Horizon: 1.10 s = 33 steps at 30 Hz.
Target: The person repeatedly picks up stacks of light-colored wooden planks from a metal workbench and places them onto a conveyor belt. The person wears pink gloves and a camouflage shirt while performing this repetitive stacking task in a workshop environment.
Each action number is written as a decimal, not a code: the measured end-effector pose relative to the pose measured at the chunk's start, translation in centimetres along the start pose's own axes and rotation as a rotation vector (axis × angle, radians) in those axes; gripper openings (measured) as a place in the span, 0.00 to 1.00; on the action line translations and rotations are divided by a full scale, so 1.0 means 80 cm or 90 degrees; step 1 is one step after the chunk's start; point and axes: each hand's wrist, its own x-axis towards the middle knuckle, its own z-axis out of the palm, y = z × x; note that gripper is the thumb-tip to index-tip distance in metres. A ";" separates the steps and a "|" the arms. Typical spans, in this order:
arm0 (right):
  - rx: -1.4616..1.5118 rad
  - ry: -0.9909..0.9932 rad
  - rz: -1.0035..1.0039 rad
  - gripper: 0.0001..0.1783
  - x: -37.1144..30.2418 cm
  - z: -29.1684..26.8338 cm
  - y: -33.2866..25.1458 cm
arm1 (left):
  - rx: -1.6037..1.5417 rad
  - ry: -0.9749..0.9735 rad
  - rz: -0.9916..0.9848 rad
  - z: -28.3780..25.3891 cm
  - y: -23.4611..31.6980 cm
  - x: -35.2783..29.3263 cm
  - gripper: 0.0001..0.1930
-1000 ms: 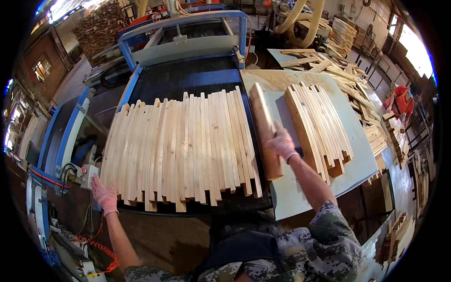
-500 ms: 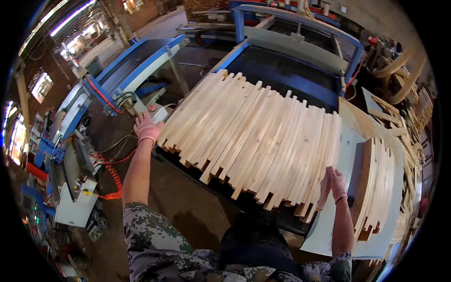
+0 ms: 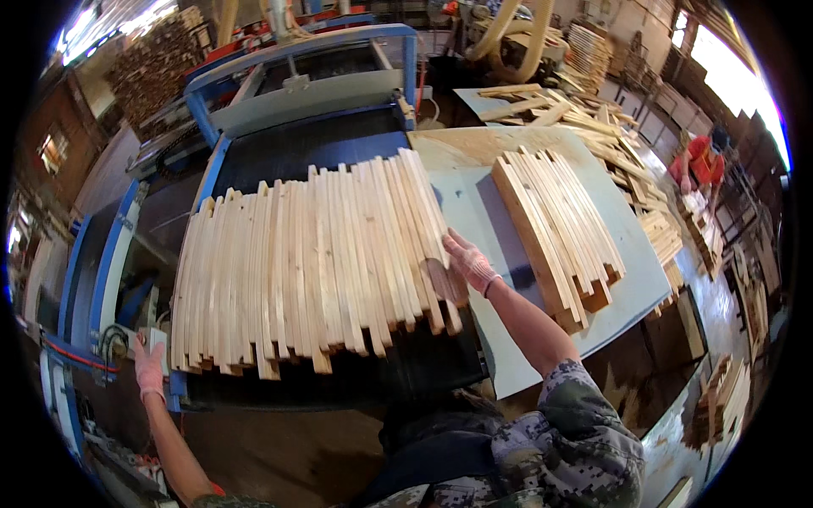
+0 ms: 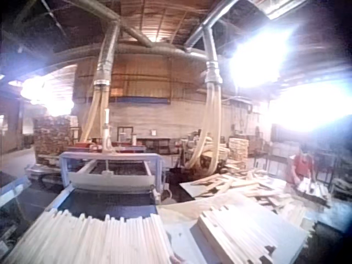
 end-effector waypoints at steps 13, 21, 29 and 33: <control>0.140 -0.149 0.086 0.41 -0.183 -0.018 0.046 | -0.887 -0.826 -0.130 0.332 0.287 -0.386 0.33; 0.213 -0.260 0.167 0.41 -0.403 -0.130 0.064 | -0.815 -0.915 -0.325 0.466 0.342 -0.538 0.25; 0.128 -0.037 0.030 0.41 -0.486 -0.365 -0.020 | -0.469 -0.710 0.068 0.620 0.422 -0.669 0.29; 0.147 0.120 -0.050 0.36 -0.439 -0.475 -0.033 | -0.499 -0.608 0.121 0.684 0.461 -0.706 0.37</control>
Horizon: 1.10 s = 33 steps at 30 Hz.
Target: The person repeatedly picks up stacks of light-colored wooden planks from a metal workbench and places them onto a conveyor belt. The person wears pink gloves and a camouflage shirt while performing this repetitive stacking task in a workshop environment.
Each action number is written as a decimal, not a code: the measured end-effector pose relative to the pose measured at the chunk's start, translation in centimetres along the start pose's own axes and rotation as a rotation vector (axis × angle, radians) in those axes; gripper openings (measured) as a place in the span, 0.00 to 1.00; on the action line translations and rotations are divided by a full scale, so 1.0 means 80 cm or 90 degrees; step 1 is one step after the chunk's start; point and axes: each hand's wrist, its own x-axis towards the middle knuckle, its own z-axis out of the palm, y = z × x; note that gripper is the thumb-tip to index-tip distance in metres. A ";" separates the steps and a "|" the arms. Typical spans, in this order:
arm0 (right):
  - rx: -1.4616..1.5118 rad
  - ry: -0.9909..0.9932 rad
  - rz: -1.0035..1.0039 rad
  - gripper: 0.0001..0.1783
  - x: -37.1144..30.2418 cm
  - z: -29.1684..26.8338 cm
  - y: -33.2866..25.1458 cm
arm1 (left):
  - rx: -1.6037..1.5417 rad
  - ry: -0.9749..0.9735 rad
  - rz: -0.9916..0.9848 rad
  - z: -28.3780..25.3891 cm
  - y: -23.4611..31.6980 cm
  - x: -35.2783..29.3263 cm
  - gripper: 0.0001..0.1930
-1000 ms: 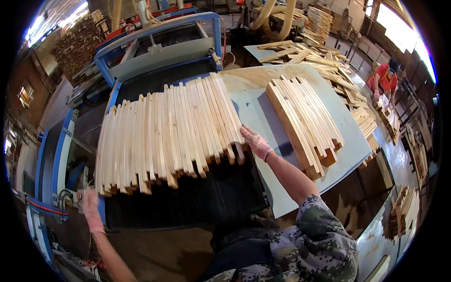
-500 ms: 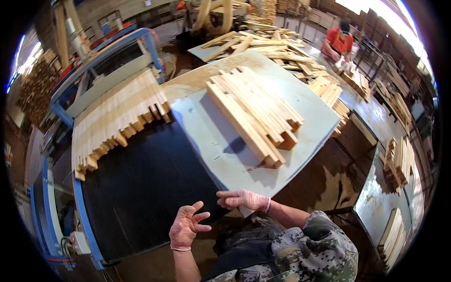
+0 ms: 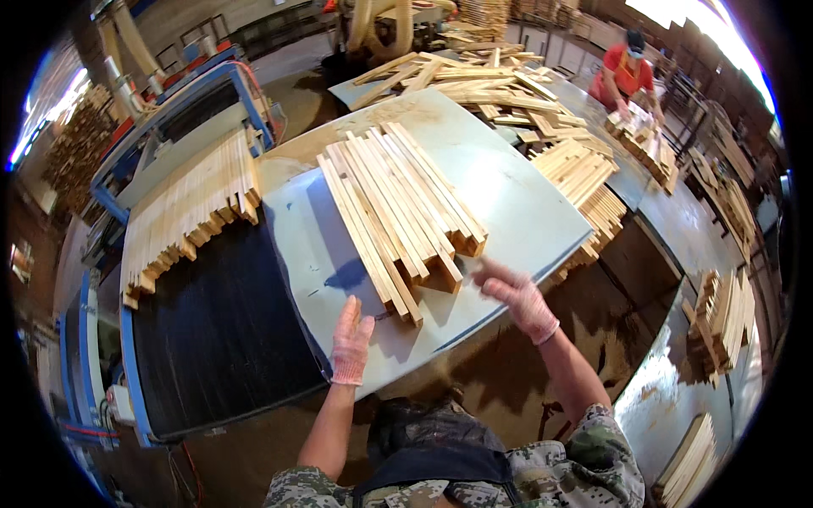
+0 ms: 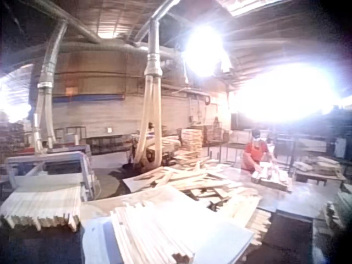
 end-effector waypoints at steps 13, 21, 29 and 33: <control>-0.445 0.094 0.134 0.45 0.363 -0.047 0.036 | 0.460 0.077 0.107 -0.048 -0.023 0.153 0.39; -0.691 0.252 0.186 0.45 0.387 0.033 0.017 | 0.343 0.077 0.105 -0.020 -0.037 0.203 0.46; -0.723 0.142 0.177 0.41 0.324 0.145 0.025 | 0.201 0.078 0.075 -0.084 0.007 0.114 0.47; -0.691 0.067 0.183 0.41 0.289 0.170 0.024 | 0.213 0.095 0.070 -0.102 0.013 0.056 0.49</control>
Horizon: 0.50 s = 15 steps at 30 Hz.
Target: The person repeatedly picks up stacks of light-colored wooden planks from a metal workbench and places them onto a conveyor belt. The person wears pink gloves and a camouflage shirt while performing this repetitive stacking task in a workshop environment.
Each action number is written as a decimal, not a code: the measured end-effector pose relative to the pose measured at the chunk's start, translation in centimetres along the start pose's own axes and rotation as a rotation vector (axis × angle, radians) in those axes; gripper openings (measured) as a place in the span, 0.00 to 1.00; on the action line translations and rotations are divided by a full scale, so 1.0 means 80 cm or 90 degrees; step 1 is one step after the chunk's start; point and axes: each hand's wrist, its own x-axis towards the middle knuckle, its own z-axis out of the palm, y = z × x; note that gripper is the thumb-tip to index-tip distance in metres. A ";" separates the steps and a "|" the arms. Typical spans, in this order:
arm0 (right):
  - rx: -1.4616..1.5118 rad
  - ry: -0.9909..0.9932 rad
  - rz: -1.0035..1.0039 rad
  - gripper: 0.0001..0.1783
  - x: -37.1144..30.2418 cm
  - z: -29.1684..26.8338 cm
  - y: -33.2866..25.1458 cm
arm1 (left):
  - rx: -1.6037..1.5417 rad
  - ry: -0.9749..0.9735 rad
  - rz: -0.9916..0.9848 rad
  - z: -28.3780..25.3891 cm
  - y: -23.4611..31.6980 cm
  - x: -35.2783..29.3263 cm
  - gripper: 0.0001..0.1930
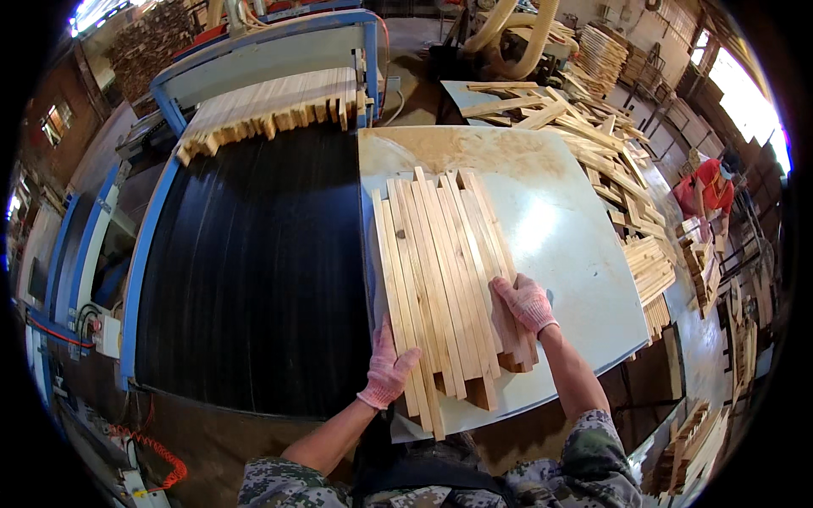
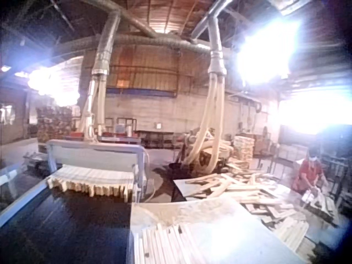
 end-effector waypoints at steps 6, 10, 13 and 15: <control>0.116 -0.121 -0.024 0.38 0.020 -0.008 0.003 | 0.069 0.035 0.018 -0.007 -0.010 -0.010 0.50; 0.185 -0.110 -0.049 0.37 0.056 0.014 0.033 | 0.106 -0.011 -0.030 -0.015 -0.018 -0.003 0.55; 0.140 -0.087 -0.071 0.36 0.040 0.029 0.009 | 0.134 0.003 -0.066 -0.007 -0.060 -0.001 0.57; 0.170 -0.103 -0.079 0.35 0.045 0.034 0.024 | 0.051 -0.020 -0.101 -0.014 -0.025 0.010 0.57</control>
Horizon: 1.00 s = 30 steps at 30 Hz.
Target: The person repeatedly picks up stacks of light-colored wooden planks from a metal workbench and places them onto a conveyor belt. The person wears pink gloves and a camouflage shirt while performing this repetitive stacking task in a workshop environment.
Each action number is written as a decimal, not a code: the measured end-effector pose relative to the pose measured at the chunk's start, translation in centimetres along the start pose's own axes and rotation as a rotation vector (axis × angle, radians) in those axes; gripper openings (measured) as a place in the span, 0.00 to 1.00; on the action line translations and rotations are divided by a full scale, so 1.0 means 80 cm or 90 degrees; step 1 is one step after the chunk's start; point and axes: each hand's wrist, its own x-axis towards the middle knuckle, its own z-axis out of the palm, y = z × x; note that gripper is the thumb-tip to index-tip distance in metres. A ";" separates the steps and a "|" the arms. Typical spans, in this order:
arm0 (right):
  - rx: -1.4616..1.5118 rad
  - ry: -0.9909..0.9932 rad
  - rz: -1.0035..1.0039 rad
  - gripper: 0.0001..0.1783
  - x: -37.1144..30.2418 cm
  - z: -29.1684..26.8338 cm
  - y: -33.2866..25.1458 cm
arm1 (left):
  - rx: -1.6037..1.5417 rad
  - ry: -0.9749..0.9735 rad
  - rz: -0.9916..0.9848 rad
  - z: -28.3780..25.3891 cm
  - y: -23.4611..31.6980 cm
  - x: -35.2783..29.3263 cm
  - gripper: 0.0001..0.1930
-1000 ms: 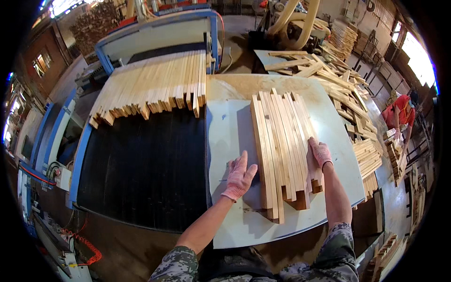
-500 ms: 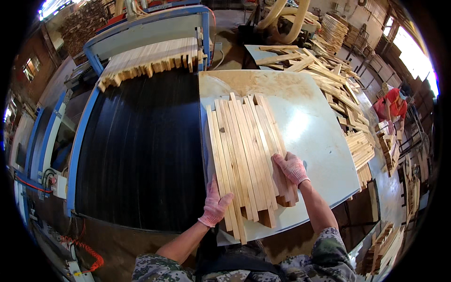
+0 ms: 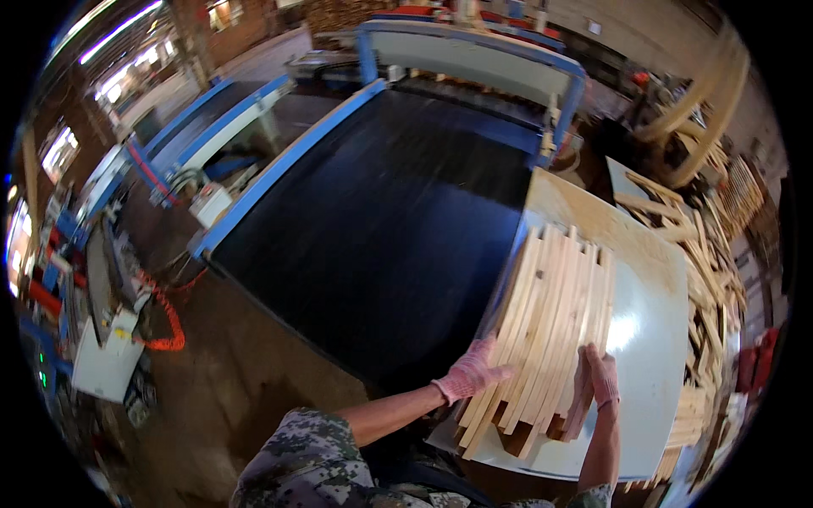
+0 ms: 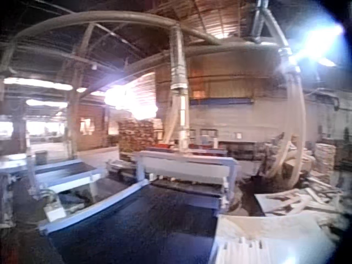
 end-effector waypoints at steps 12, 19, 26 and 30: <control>-0.004 -0.096 -0.082 0.25 -0.064 0.278 -0.170 | 0.050 0.098 0.090 -0.334 -0.090 -0.034 0.58; 0.102 -0.311 -0.073 0.29 -0.106 0.535 -0.347 | 0.510 0.096 -0.080 -0.638 -0.135 -0.084 0.52; 0.179 -0.422 -0.106 0.27 -0.105 0.765 -0.452 | 0.757 0.201 -0.304 -0.785 -0.151 -0.085 0.50; 0.048 -0.378 -0.152 0.40 -0.088 0.843 -0.492 | 0.712 0.344 -0.251 -0.830 -0.190 -0.061 0.49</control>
